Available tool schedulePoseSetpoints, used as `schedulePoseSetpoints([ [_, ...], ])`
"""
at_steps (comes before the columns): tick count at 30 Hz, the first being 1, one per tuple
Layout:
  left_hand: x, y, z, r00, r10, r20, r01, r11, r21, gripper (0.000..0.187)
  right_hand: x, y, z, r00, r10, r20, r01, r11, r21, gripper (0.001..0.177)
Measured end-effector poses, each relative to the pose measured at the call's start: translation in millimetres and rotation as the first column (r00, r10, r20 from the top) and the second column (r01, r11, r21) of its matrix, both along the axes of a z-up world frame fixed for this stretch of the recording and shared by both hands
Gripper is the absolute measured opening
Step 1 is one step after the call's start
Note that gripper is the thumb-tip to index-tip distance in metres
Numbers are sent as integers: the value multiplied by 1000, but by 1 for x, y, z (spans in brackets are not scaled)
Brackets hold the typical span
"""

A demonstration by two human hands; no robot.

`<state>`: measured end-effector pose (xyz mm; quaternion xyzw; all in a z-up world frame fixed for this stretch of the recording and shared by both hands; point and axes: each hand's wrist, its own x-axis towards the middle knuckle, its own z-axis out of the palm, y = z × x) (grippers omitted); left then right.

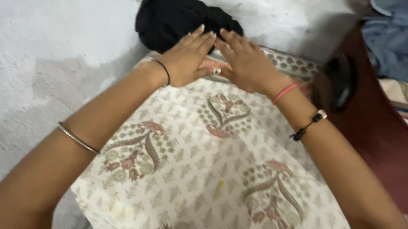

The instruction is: The person folds a blue shirt and a black shirt by hand on a bed and places them into an open suitcase.

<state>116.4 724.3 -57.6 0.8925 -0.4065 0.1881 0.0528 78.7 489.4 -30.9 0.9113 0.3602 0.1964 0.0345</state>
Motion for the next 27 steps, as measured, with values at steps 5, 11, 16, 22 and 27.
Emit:
schedulePoseSetpoints([
  [5,29,31,-38,989,92,-112,-92,996,7,86,50,36,-39,984,-4,-180,6,1000,12,76],
  [11,65,58,-70,964,168,-208,-172,985,-2,85,110,67,-82,979,22,-205,-18,1000,23,77],
  [16,98,69,-84,939,244,-241,-238,970,52,86,144,83,-100,974,44,-224,-32,998,57,77],
  [22,133,68,-90,922,282,-267,-279,959,47,85,168,87,-101,959,-63,-277,78,996,45,76],
  [27,162,67,-92,893,328,-307,-320,944,77,89,202,83,-112,964,-115,-238,123,992,16,80],
])
